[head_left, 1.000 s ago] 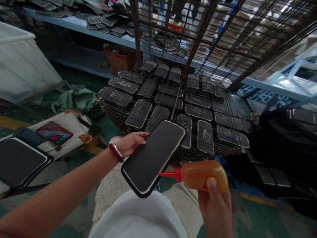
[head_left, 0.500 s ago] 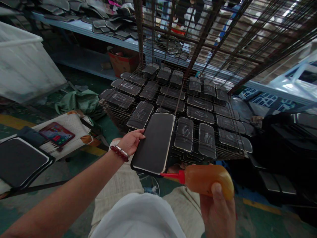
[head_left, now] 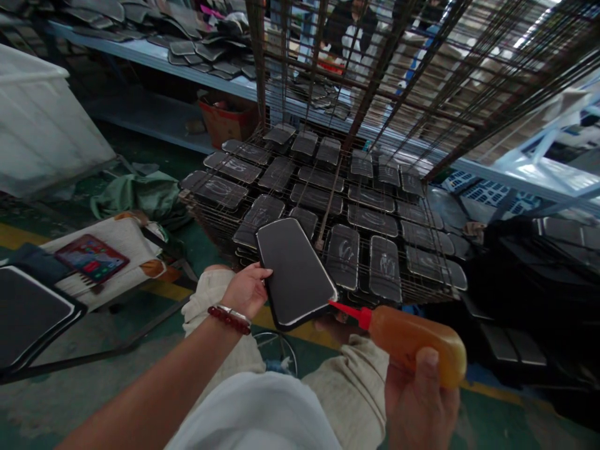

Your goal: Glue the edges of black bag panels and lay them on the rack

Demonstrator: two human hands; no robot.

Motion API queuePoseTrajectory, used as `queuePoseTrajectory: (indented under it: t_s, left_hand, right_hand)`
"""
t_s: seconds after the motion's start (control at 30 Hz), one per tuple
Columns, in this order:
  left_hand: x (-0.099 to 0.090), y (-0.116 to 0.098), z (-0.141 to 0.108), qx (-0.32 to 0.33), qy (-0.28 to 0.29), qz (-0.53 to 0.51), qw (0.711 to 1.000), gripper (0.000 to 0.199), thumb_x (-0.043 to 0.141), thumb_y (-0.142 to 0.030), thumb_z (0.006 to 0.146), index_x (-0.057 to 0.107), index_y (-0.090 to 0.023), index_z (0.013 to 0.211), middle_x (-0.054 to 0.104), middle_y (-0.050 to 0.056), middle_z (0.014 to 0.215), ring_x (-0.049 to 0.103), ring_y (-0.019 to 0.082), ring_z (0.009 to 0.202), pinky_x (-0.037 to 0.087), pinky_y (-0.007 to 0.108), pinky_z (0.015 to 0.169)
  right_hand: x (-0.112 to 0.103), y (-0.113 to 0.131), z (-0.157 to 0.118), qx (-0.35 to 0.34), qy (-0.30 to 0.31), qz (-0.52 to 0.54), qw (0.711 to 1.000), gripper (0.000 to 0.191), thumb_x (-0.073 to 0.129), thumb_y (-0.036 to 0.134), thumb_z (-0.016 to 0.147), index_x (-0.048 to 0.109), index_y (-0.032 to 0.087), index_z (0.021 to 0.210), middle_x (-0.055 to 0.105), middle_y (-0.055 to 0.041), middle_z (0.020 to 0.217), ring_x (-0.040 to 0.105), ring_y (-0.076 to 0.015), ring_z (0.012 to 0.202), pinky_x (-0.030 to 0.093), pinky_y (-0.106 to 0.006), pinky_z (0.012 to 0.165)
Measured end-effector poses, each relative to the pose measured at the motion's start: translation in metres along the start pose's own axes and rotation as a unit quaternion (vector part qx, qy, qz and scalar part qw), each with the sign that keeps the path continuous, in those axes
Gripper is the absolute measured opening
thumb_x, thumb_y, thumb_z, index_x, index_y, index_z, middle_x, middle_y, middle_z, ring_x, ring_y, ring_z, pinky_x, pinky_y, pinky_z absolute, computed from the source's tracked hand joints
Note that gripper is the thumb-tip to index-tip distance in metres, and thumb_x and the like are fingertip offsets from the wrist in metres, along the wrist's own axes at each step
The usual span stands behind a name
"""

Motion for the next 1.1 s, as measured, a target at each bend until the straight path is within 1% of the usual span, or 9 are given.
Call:
queuePoseTrajectory:
  t_s: [0.23, 0.4, 0.5, 0.63, 0.7, 0.87, 1.0, 1.07, 1.1]
  left_hand:
    - [0.001, -0.001, -0.004, 0.023, -0.020, -0.002, 1.000, 0.025, 0.047, 0.010, 0.069, 0.061, -0.010, 0.076, 0.070, 0.007, 0.067, 0.068, 0.017, 0.061, 0.059, 0.033, 0.069]
    - [-0.003, 0.003, -0.002, 0.025, -0.032, -0.014, 0.999, 0.025, 0.050, 0.009, 0.068, 0.059, -0.013, 0.074, 0.070, 0.006, 0.068, 0.070, 0.019, 0.068, 0.058, 0.034, 0.073]
    - [-0.005, 0.005, 0.000, 0.030, -0.033, -0.012, 0.999, 0.026, 0.049, 0.009, 0.069, 0.057, -0.015, 0.073, 0.068, 0.003, 0.065, 0.070, 0.019, 0.071, 0.057, 0.032, 0.074]
    - [-0.007, 0.004, 0.001, 0.035, -0.034, -0.014, 0.999, 0.027, 0.050, 0.010, 0.067, 0.057, -0.015, 0.074, 0.068, 0.003, 0.064, 0.070, 0.019, 0.072, 0.057, 0.033, 0.075]
    - [-0.008, 0.003, 0.001, 0.036, -0.033, -0.015, 0.999, 0.026, 0.051, 0.010, 0.066, 0.057, -0.015, 0.074, 0.068, 0.003, 0.065, 0.070, 0.019, 0.070, 0.057, 0.033, 0.076]
    - [-0.009, 0.001, -0.003, 0.037, -0.016, -0.008, 0.999, 0.025, 0.052, 0.009, 0.067, 0.059, -0.012, 0.079, 0.070, 0.006, 0.069, 0.069, 0.018, 0.066, 0.058, 0.031, 0.070]
    - [-0.006, 0.002, -0.007, 0.025, -0.004, 0.002, 1.000, 0.025, 0.052, 0.008, 0.069, 0.060, -0.011, 0.083, 0.071, 0.007, 0.074, 0.069, 0.017, 0.066, 0.058, 0.030, 0.069]
    - [-0.004, 0.001, -0.008, 0.027, -0.005, -0.002, 1.000, 0.027, 0.052, 0.009, 0.068, 0.059, -0.011, 0.084, 0.071, 0.006, 0.073, 0.069, 0.017, 0.065, 0.058, 0.029, 0.067]
    - [-0.003, 0.000, -0.008, 0.029, -0.006, -0.007, 1.000, 0.027, 0.051, 0.009, 0.069, 0.059, -0.012, 0.084, 0.070, 0.005, 0.072, 0.069, 0.016, 0.063, 0.058, 0.027, 0.064]
  right_hand:
    - [0.001, -0.009, -0.016, -0.017, 0.060, -0.031, 0.998, 0.053, 0.072, 0.036, 0.082, 0.051, 0.020, 0.128, 0.051, -0.0096, 0.131, 0.056, -0.0214, 0.111, 0.051, -0.027, 0.083]
    - [0.019, -0.005, -0.031, -0.037, 0.128, -0.028, 0.991, 0.060, 0.073, 0.040, 0.079, 0.047, 0.021, 0.130, 0.059, -0.0130, 0.117, 0.062, -0.0277, 0.100, 0.053, -0.042, 0.084]
    - [0.023, -0.003, -0.040, -0.067, 0.153, -0.041, 0.985, 0.061, 0.074, 0.041, 0.077, 0.049, 0.019, 0.128, 0.059, -0.0154, 0.118, 0.062, -0.0307, 0.102, 0.052, -0.045, 0.084]
    - [0.024, -0.016, -0.050, -0.017, 0.189, -0.022, 0.982, 0.069, 0.074, 0.037, 0.078, 0.040, 0.021, 0.136, 0.061, -0.0168, 0.118, 0.060, -0.0319, 0.108, 0.054, -0.043, 0.082]
    - [0.023, -0.016, -0.049, -0.011, 0.189, -0.015, 0.982, 0.071, 0.075, 0.038, 0.076, 0.040, 0.020, 0.136, 0.062, -0.0174, 0.117, 0.061, -0.0326, 0.108, 0.053, -0.045, 0.083]
    - [0.015, 0.003, -0.020, -0.081, 0.122, -0.031, 0.989, 0.062, 0.074, 0.034, 0.077, 0.047, 0.018, 0.131, 0.058, -0.0164, 0.120, 0.061, -0.0329, 0.106, 0.054, -0.049, 0.083]
    - [0.003, 0.011, 0.001, -0.122, 0.061, -0.032, 0.990, 0.057, 0.077, 0.028, 0.076, 0.053, 0.021, 0.127, 0.052, -0.0097, 0.130, 0.056, -0.0232, 0.112, 0.053, -0.032, 0.084]
    - [-0.001, 0.000, 0.003, -0.080, 0.045, -0.022, 0.996, 0.056, 0.079, 0.029, 0.075, 0.054, 0.023, 0.125, 0.055, -0.0065, 0.127, 0.058, -0.0183, 0.108, 0.053, -0.024, 0.080]
    - [-0.002, -0.010, 0.002, -0.033, 0.041, -0.011, 0.999, 0.055, 0.079, 0.031, 0.075, 0.055, 0.024, 0.124, 0.058, -0.0056, 0.123, 0.060, -0.0169, 0.103, 0.053, -0.023, 0.078]
Point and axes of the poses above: each hand's wrist, its own z-axis towards the middle knuckle, its own x-axis out of the palm, y = z × x, the point moved 8 cm from there along z, towards the middle knuckle
